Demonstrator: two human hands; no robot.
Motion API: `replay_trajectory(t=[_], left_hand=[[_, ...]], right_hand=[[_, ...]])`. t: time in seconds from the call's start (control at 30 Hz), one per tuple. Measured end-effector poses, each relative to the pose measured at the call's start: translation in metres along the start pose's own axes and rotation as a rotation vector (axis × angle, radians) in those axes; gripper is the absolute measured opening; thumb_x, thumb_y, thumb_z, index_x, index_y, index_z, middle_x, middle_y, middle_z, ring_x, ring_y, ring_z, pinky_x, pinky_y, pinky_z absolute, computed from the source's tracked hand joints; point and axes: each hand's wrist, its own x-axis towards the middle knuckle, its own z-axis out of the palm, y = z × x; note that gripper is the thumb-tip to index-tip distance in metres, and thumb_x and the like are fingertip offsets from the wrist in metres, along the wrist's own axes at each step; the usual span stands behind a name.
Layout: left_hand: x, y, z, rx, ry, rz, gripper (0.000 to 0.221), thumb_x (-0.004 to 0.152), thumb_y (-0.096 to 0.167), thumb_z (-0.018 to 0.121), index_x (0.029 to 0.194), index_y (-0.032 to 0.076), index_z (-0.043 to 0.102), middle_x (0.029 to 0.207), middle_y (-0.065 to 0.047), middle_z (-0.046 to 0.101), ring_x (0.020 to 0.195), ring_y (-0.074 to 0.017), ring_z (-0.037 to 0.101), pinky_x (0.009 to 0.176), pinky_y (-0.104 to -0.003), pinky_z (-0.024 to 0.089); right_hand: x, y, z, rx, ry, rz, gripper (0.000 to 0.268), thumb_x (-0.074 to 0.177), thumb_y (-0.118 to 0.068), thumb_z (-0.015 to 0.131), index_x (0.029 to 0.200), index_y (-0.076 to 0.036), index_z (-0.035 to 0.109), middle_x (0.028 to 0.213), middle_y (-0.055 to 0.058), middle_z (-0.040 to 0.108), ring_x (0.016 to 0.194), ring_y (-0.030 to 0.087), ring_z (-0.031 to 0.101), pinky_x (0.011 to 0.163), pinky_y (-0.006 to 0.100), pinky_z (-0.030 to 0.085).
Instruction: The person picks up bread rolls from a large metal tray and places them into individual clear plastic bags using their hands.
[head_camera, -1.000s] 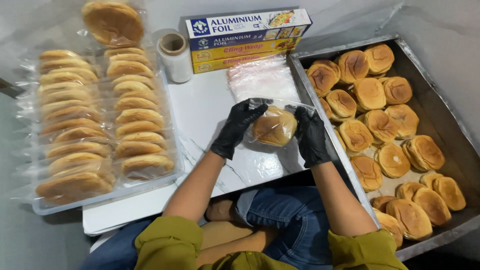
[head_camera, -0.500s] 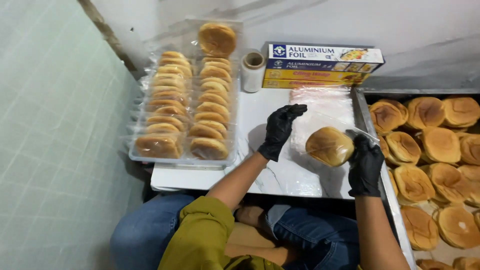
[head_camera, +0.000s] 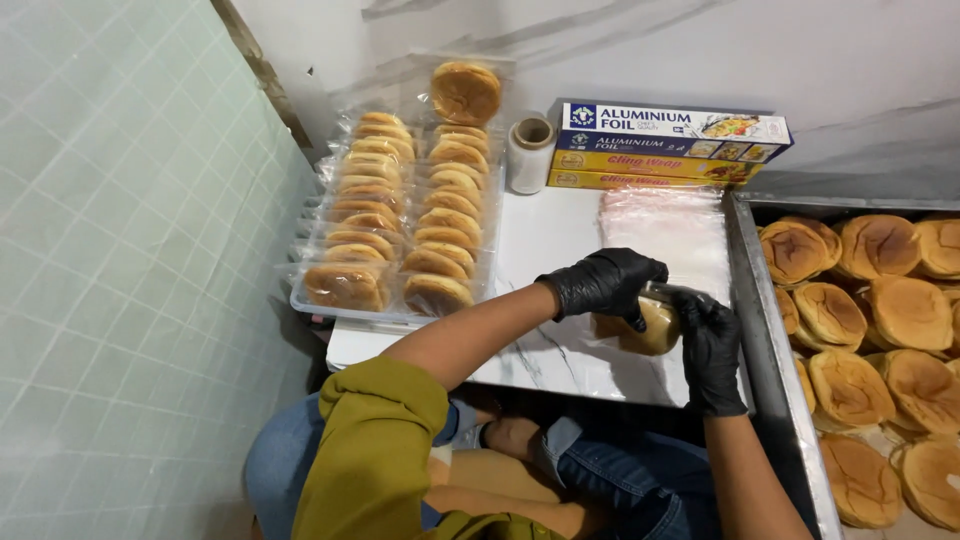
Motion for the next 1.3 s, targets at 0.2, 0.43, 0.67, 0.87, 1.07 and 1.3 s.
replay_trajectory(t=[0.2,0.43,0.67,0.87,1.07,1.3], left_hand=[[-0.035,-0.038,-0.025,0.074,0.191,0.167,0.086,0.056,0.039,0.099,0.129,0.022,0.058,0.11,-0.006,0.074,0.112,-0.0312,0.07,0.099,-0.048,0.058],[-0.075,-0.11,-0.219,0.171,0.361,-0.04,0.058,0.054,0.013,0.091,0.107,0.014,0.067,0.097,-0.013,0.074,0.1,-0.0398,0.07,0.098,-0.053,0.047],[-0.055,-0.193,-0.268,0.655,0.365,-0.526,0.04,0.059,0.018,0.091,0.091,0.023,0.069,0.077,0.0,0.074,0.081,-0.0339,0.071,0.108,-0.054,0.025],[-0.023,-0.277,-0.256,0.748,0.266,-0.633,0.054,0.064,0.042,0.092,0.111,0.029,0.07,0.096,0.001,0.074,0.098,-0.0321,0.07,0.115,-0.075,0.009],[-0.031,-0.298,-0.248,0.629,0.289,-0.653,0.059,0.064,0.039,0.092,0.118,0.03,0.069,0.11,0.005,0.072,0.111,-0.0286,0.065,0.116,-0.073,0.005],[-0.035,-0.295,-0.246,0.813,0.314,-0.687,0.061,0.06,0.058,0.09,0.115,0.039,0.073,0.115,0.001,0.066,0.11,-0.0327,0.059,0.102,-0.069,0.027]], right_hand=[[-0.009,-0.024,0.004,0.257,-0.169,0.048,0.03,0.099,-0.012,0.062,0.124,0.005,0.064,0.124,0.022,0.069,0.113,0.026,0.066,0.093,0.044,0.058],[0.009,-0.028,-0.019,0.207,-0.184,0.096,0.039,0.106,-0.017,0.049,0.138,0.004,0.057,0.126,0.027,0.067,0.11,0.032,0.068,0.098,0.045,0.054],[0.012,-0.037,-0.026,0.12,-0.292,0.076,0.044,0.104,-0.024,0.048,0.138,0.002,0.058,0.122,0.021,0.069,0.112,0.03,0.071,0.102,0.04,0.055],[0.018,-0.033,-0.033,0.076,-0.3,0.09,0.044,0.103,-0.026,0.048,0.135,0.001,0.061,0.12,0.019,0.072,0.112,0.028,0.072,0.102,0.038,0.056],[0.024,-0.036,-0.039,0.029,-0.291,0.138,0.045,0.103,-0.028,0.047,0.135,0.0,0.062,0.117,0.02,0.073,0.111,0.027,0.072,0.101,0.037,0.056],[0.025,-0.02,-0.039,0.069,-0.312,0.127,0.044,0.102,-0.026,0.048,0.133,0.003,0.06,0.133,0.017,0.067,0.11,0.029,0.072,0.099,0.039,0.057]])
